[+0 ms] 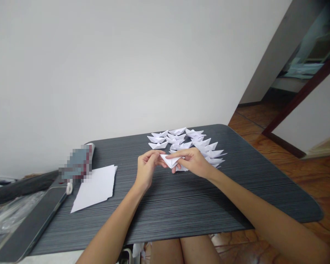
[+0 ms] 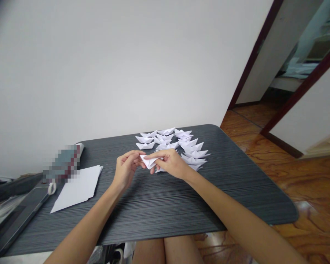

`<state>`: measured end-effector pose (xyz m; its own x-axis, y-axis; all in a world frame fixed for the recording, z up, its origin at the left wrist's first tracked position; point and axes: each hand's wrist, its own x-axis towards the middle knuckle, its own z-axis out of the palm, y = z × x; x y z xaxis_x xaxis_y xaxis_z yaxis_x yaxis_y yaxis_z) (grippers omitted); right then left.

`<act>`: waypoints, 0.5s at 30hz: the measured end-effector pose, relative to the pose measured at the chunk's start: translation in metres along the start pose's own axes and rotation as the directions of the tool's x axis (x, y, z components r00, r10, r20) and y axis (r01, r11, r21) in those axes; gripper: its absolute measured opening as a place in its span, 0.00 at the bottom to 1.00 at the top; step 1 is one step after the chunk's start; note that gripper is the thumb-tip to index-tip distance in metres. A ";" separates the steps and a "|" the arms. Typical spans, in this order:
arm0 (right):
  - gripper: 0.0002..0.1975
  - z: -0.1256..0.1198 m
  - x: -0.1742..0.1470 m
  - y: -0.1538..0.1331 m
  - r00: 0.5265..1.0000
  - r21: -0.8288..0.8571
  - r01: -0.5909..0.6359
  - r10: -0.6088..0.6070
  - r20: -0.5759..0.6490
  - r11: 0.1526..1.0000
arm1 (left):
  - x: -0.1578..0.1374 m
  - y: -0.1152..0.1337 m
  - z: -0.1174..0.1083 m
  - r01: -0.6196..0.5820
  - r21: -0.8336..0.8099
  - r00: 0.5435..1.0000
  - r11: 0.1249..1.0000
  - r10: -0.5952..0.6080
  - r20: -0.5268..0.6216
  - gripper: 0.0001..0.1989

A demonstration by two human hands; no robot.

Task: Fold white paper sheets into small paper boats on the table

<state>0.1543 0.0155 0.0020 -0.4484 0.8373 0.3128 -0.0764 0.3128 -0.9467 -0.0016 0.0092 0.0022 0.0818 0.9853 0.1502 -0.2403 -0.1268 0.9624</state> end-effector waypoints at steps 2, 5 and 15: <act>0.13 -0.003 -0.001 0.001 0.999 -0.035 0.047 -0.046 0.025 0.998 | 0.000 0.002 -0.002 0.031 0.013 0.998 0.999 -0.032 0.063 0.10; 0.14 -0.005 -0.001 0.003 0.994 -0.100 0.097 -0.091 0.060 0.990 | 0.001 0.003 -0.004 0.048 0.081 0.994 0.996 -0.056 0.096 0.09; 0.13 -0.015 -0.001 -0.008 0.975 -0.062 0.096 -0.082 0.206 0.993 | -0.004 0.007 -0.003 -0.017 0.289 0.999 0.957 0.007 0.034 0.10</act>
<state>0.1690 0.0187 0.0109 -0.6142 0.6987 0.3670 -0.0642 0.4192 -0.9056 -0.0067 0.0052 0.0078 0.1129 0.9798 0.1650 0.0478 -0.1712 0.9841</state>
